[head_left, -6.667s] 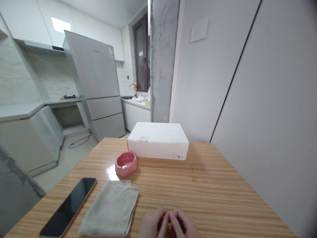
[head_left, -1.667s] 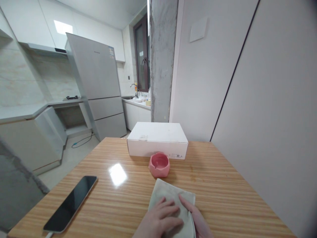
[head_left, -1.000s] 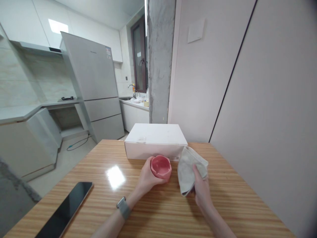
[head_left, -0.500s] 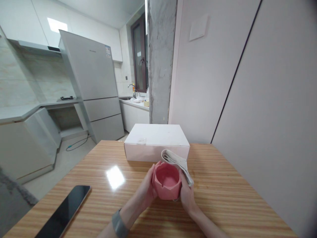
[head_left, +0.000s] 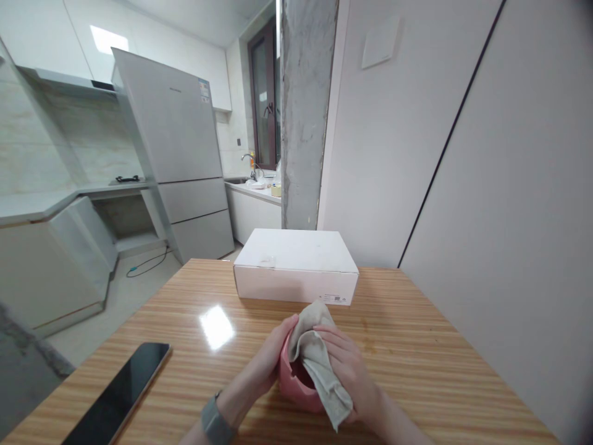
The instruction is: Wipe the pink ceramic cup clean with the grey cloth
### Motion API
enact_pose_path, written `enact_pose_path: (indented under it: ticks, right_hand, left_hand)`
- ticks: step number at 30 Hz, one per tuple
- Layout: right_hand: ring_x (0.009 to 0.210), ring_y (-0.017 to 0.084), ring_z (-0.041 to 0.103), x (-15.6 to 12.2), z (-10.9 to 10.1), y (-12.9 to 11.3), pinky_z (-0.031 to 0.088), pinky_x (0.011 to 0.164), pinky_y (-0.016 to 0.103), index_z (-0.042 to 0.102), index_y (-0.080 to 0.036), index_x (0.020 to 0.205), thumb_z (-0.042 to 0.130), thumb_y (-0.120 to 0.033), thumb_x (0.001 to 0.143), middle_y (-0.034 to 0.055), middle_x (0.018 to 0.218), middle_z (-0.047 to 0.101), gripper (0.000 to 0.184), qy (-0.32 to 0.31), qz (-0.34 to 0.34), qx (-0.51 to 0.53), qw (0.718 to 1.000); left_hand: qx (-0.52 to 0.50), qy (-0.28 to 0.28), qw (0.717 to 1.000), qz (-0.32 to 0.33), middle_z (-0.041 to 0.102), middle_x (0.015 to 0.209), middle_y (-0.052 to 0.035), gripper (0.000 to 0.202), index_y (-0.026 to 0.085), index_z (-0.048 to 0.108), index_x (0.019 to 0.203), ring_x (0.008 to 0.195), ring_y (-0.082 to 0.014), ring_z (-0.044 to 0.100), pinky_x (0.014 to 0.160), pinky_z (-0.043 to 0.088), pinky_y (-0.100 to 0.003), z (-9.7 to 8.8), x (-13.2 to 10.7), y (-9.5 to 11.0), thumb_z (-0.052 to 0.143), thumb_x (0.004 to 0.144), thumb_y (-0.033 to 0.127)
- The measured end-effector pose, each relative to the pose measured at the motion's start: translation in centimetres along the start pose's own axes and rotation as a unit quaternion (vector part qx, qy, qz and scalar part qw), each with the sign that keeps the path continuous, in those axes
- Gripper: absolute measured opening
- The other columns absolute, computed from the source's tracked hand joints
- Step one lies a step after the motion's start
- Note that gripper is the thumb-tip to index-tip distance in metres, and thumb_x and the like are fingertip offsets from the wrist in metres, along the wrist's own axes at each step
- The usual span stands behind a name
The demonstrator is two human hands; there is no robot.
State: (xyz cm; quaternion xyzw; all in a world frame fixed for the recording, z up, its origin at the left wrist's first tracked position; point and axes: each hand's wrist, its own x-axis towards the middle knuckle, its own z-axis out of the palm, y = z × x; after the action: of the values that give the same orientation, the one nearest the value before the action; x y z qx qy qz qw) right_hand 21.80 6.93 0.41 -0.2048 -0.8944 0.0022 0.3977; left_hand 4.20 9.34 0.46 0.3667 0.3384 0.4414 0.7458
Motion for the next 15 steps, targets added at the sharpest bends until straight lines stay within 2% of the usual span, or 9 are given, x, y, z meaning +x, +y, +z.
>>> enact_pose_path:
  ticks: [3,5,8,10,12,15]
  right_hand:
    - [0.113,0.029,0.063,0.6,-0.2,-0.3,0.044,0.105,0.046,0.055,-0.012,0.126,0.048,-0.041,0.080,0.0166,0.119,0.069,0.054,-0.059,0.024,-0.020,0.998]
    - [0.117,0.030,0.060,1.0,-0.2,-0.4,0.041,0.108,0.046,0.058,-0.010,0.124,0.051,-0.034,0.072,0.0178,0.125,0.065,0.057,-0.098,0.065,-0.030,0.993]
    - [0.122,0.031,0.056,1.2,0.0,-0.4,0.037,0.112,0.045,0.061,-0.007,0.121,0.053,-0.026,0.063,0.0186,0.129,0.063,0.062,-0.138,0.128,-0.037,0.981]
    - [0.123,0.030,0.055,1.2,0.2,-0.4,0.036,0.113,0.044,0.062,-0.006,0.120,0.052,-0.026,0.061,0.0187,0.129,0.063,0.063,-0.148,0.145,-0.034,0.978]
    - [0.122,0.031,0.056,1.0,0.4,-0.4,0.036,0.112,0.045,0.062,-0.007,0.120,0.051,-0.028,0.062,0.0188,0.127,0.064,0.062,-0.142,0.146,-0.033,0.978]
    - [0.121,0.032,0.056,0.5,0.7,-0.3,0.036,0.111,0.047,0.061,-0.008,0.121,0.051,-0.030,0.063,0.0193,0.126,0.065,0.063,-0.114,0.127,-0.036,0.985]
  left_hand:
    - [0.034,0.036,0.997,0.052,0.060,0.122,-0.0079,0.033,0.017,0.059,0.119,0.102,-0.0239,0.061,0.086,0.053,-0.043,-0.3,0.4,-0.5,0.057,0.092,0.037]
    - [0.039,0.044,0.996,0.069,0.058,0.123,-0.0078,0.033,0.018,0.058,0.120,0.104,-0.0234,0.060,0.087,0.053,-0.043,-0.4,0.6,-0.9,0.057,0.092,0.035]
    - [0.049,0.058,0.992,0.103,0.066,0.100,-0.0052,0.025,0.015,0.064,0.099,0.094,-0.0201,0.060,0.087,0.048,-0.034,-0.2,0.5,-1.3,0.061,0.088,0.038]
    - [0.052,0.068,0.989,0.119,0.065,0.083,-0.0021,0.025,0.016,0.062,0.085,0.085,-0.0181,0.058,0.082,0.045,-0.029,0.2,0.3,-1.3,0.064,0.083,0.041]
    - [0.045,0.075,0.989,0.117,0.064,0.079,-0.0008,0.027,0.017,0.060,0.083,0.080,-0.0165,0.057,0.076,0.043,-0.027,0.6,-0.2,-1.2,0.067,0.079,0.043]
    - [0.014,0.059,0.993,0.097,0.064,0.080,0.0002,0.029,0.018,0.059,0.091,0.075,-0.0143,0.056,0.070,0.043,-0.025,1.0,-0.8,-1.0,0.068,0.079,0.042]
